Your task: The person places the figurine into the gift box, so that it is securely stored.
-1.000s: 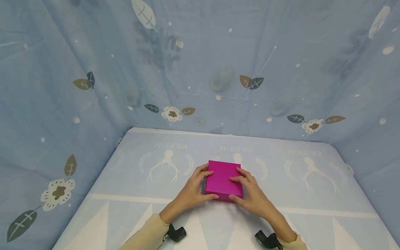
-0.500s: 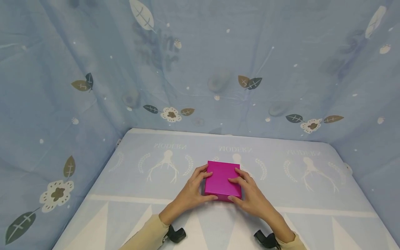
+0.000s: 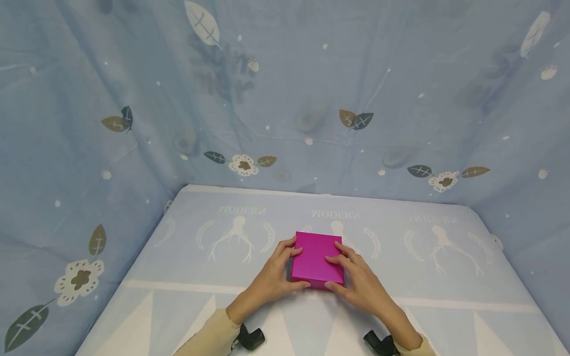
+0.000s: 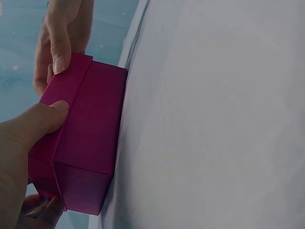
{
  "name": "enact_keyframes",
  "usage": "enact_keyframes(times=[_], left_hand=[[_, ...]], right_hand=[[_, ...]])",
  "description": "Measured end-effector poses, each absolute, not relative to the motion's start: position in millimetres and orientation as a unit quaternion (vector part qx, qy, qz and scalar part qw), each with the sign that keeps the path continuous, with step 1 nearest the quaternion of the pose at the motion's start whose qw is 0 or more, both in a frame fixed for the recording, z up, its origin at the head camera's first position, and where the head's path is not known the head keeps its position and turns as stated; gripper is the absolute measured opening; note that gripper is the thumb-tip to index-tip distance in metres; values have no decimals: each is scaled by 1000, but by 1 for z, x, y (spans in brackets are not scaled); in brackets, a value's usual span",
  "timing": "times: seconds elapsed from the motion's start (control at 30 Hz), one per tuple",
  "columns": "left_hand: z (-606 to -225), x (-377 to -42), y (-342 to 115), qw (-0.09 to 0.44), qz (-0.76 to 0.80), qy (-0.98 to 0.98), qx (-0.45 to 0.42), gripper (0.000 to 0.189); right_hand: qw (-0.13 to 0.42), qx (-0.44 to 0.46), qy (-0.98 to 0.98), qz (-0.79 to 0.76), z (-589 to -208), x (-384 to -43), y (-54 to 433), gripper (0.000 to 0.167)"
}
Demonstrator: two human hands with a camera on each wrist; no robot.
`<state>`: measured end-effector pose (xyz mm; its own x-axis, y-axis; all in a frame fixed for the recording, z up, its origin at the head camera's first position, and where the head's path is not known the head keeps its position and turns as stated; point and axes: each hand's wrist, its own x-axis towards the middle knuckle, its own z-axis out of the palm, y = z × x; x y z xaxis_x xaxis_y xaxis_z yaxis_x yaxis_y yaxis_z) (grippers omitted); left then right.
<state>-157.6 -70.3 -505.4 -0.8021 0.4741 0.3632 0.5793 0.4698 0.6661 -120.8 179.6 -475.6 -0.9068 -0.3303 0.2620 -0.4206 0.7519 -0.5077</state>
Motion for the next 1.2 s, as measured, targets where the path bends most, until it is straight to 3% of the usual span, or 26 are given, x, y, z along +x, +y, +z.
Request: enact_keyframes(times=[1.2], left_hand=[[-504,-152,-69,74,-405,-855,-316,71]], right_hand=[[70,212,-931,288,-475,-120,184,53]])
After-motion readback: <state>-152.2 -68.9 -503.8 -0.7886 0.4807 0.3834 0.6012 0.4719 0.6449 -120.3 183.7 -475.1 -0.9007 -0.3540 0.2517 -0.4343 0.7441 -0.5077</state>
